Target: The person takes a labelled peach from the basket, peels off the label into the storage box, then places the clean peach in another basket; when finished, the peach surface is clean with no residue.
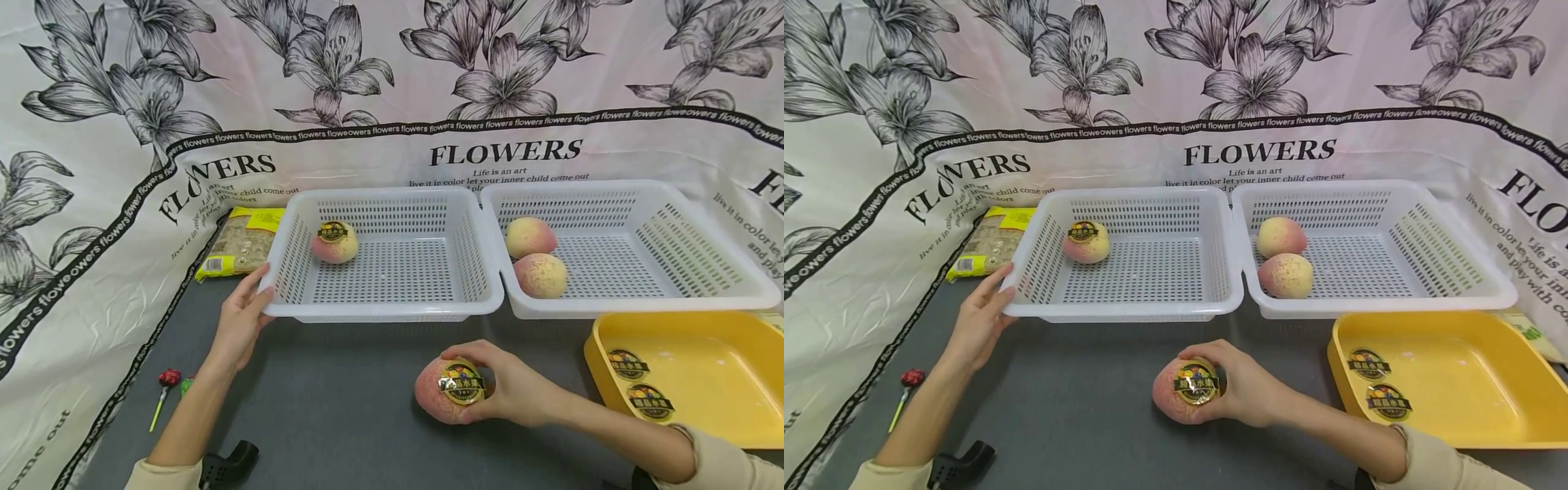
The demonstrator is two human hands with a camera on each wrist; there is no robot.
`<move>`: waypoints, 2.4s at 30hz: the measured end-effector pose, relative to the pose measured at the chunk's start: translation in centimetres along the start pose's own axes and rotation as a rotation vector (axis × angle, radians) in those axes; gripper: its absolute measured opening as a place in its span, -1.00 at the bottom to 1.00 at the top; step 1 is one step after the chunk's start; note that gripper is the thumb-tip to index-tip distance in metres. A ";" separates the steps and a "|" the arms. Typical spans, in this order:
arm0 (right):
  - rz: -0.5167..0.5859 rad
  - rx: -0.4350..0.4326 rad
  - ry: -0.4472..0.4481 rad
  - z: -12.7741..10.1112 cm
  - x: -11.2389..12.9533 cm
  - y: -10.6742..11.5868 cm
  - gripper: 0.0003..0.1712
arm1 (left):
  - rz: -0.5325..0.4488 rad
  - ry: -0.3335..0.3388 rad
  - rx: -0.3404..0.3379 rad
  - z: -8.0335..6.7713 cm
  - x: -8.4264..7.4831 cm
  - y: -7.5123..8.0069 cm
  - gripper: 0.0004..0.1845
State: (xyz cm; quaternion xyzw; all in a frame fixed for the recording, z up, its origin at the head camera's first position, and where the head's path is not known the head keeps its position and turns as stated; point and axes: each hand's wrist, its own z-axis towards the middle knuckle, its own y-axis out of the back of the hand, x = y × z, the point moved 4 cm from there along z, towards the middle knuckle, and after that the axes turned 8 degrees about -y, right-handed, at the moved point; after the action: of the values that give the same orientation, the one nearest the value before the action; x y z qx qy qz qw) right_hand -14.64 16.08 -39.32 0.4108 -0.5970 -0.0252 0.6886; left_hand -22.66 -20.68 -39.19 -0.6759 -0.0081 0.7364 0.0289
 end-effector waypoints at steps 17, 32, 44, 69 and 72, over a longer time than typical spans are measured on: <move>0.017 0.027 -0.079 0.2 -0.5 0.3 -0.20 | 0.173 -0.610 -0.159 -0.5 -6.4 -3.9 -0.46; 0.024 0.014 -0.056 0.2 -0.8 0.0 -0.17 | 0.344 -0.540 0.692 -4.9 -0.7 -17.3 -0.24; 0.074 0.013 -0.128 -0.6 -1.2 1.3 -0.21 | 0.316 -0.266 0.837 -5.0 3.1 -19.0 -0.15; 0.552 0.265 -0.576 0.5 -1.2 3.3 -0.64 | 0.342 -0.240 0.788 -5.5 3.1 -19.1 -0.28; 0.506 0.253 -0.551 0.8 -0.9 3.3 -0.65 | 0.329 -0.245 0.793 -5.4 3.1 -19.0 -0.27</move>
State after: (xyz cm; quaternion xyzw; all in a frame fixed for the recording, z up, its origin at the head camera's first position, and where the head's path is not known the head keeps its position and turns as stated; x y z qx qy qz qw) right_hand -17.09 18.27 -38.10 0.3102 -0.8403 0.1097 0.4309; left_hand -16.90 -1.65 -41.78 -0.5127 0.3791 0.7520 0.1673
